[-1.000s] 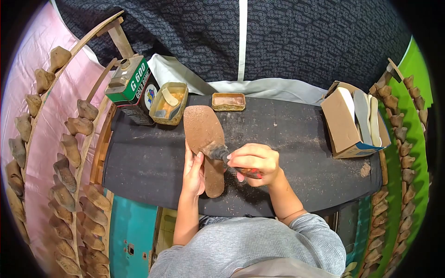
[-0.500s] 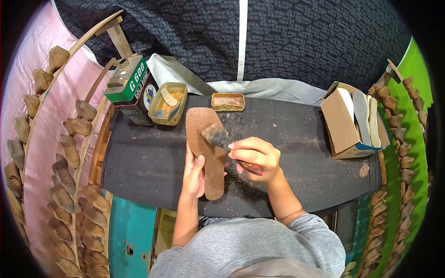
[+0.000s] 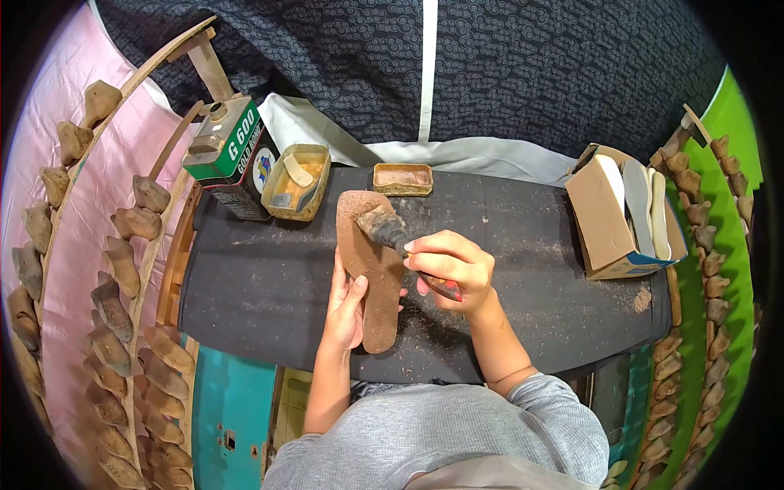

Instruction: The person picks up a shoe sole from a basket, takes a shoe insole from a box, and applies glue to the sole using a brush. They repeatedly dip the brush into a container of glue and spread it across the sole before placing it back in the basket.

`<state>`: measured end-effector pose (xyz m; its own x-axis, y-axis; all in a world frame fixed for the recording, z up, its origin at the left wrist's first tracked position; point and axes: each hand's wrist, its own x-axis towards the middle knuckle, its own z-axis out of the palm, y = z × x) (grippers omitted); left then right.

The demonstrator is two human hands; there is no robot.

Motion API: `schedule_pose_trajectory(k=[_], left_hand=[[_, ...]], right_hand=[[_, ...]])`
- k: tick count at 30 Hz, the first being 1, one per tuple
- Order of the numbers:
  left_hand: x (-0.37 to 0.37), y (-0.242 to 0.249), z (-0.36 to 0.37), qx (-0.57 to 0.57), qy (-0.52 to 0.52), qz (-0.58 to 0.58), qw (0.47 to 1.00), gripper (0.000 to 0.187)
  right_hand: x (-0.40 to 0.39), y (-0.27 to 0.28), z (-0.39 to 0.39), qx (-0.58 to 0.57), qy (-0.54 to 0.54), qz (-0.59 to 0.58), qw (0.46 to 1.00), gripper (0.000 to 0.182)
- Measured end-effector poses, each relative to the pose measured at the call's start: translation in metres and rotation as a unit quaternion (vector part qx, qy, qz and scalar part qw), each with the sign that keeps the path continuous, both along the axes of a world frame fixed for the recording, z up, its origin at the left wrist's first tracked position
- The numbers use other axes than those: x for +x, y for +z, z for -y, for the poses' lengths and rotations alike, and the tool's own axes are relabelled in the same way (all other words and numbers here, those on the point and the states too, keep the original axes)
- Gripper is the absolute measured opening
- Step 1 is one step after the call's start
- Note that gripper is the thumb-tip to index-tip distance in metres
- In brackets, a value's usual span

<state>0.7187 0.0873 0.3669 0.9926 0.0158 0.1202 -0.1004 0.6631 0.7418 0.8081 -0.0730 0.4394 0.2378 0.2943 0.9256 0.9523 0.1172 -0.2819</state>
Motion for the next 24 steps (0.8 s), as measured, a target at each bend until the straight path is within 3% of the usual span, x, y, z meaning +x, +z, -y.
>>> schedule_pose_trajectory(k=[3,5,8,9,11,16,20,24], left_hand=[[0.003,-0.002,-0.001,-0.001,0.006,0.007,1.000,0.065],[0.006,0.001,0.005,-0.040,0.136,-0.038,0.989,0.063],[0.007,-0.009,0.001,-0.092,0.145,-0.054,0.984,0.063],[0.005,-0.008,0.001,-0.092,0.145,-0.055,0.984,0.063],[0.000,-0.004,-0.002,-0.057,0.039,-0.042,0.997,0.064],[0.004,-0.006,-0.005,-0.036,0.027,-0.039,0.998,0.065],[0.006,-0.008,-0.005,-0.022,0.040,-0.044,0.998,0.065],[0.005,-0.009,-0.004,-0.019,0.043,-0.055,0.997,0.066]], right_hand=[[-0.005,-0.002,0.002,-0.038,0.033,-0.007,0.999,0.023],[-0.008,-0.009,0.004,-0.068,0.088,-0.036,0.993,0.022],[-0.010,-0.007,0.008,-0.098,0.111,-0.051,0.988,0.020],[-0.009,-0.006,0.011,-0.088,0.098,-0.070,0.989,0.019],[-0.008,-0.005,0.012,-0.046,0.089,-0.126,0.987,0.019],[0.005,-0.004,0.018,0.023,-0.070,-0.077,0.994,0.027],[0.044,-0.026,0.007,0.082,-0.124,-0.145,0.978,0.036],[0.100,-0.040,-0.012,-0.015,-0.145,-0.170,0.975,0.028]])
